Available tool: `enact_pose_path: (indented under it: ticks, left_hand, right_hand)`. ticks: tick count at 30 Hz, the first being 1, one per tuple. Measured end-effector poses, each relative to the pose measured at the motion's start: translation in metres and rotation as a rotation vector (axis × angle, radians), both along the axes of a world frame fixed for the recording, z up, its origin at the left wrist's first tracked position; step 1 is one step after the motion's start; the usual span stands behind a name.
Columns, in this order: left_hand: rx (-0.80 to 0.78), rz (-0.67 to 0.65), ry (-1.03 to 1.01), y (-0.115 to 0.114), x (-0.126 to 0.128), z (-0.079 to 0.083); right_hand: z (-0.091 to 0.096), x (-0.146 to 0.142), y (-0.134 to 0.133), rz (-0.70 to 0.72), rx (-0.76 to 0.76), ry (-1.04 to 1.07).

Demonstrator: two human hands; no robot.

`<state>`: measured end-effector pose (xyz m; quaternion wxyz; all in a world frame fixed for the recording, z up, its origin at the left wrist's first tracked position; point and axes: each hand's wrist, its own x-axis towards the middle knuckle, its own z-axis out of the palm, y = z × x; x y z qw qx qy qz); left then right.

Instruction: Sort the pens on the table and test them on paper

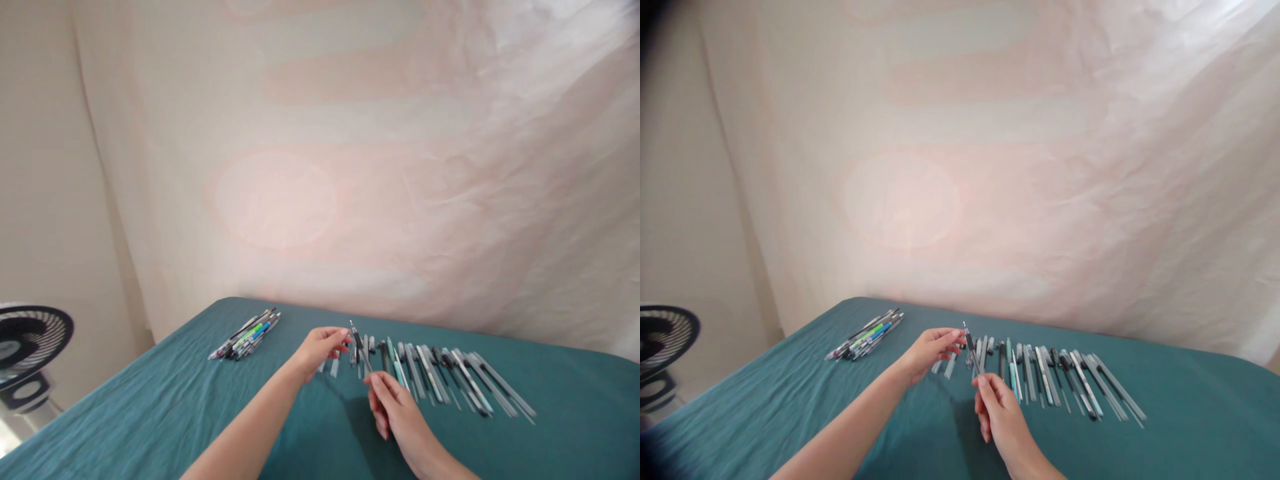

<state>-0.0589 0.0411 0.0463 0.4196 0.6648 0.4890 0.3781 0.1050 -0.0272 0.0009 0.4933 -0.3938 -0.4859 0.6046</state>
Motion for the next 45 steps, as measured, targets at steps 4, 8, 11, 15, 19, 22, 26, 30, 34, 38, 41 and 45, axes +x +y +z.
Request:
enact_pose_path:
  ticks: [4, 8, 11, 15, 19, 22, 26, 30, 34, 38, 41, 45]
  left_hand:
    - [-0.179, -0.143, -0.333, -0.012, 0.015, 0.003]
    - [-0.269, -0.122, -0.571, -0.011, 0.017, 0.000]
    - [-0.291, -0.059, -0.633, -0.007, 0.015, -0.001]
    - [-0.288, 0.026, -0.661, -0.004, 0.013, -0.001]
    - [-0.254, 0.055, -0.704, 0.000, 0.007, 0.001]
    - [-0.203, 0.111, -0.766, 0.007, -0.003, 0.006]
    - [-0.101, 0.228, -0.866, 0.020, -0.025, 0.016]
    - [-0.042, 0.344, -0.925, 0.035, -0.052, 0.016]
    - [-0.018, 0.461, -0.898, 0.048, -0.071, -0.004]
    - [-0.065, 0.493, -0.750, 0.055, -0.071, -0.033]
    - [-0.087, 0.489, -0.618, 0.057, -0.061, -0.049]
    - [-0.059, 0.498, -0.474, 0.059, -0.049, -0.059]
  right_hand:
    - [-0.004, 0.001, 0.003, 0.025, 0.000, -0.009]
    - [-0.006, 0.002, 0.005, 0.033, 0.004, -0.017]
    - [-0.007, 0.002, 0.005, 0.037, 0.010, -0.026]
    - [-0.006, 0.003, 0.005, 0.046, 0.024, -0.048]
    - [-0.007, 0.002, 0.005, 0.053, 0.026, -0.088]
    - [-0.008, 0.002, 0.005, 0.067, 0.037, -0.126]
    - [-0.010, 0.002, 0.003, 0.100, 0.067, -0.183]
    - [-0.012, 0.002, 0.003, 0.129, 0.105, -0.223]
    - [-0.012, 0.001, 0.004, 0.132, 0.111, -0.246]
    - [-0.013, 0.001, 0.005, 0.134, 0.104, -0.246]
    - [-0.015, 0.000, 0.005, 0.126, 0.097, -0.237]
    - [-0.015, -0.001, 0.005, 0.107, 0.089, -0.231]
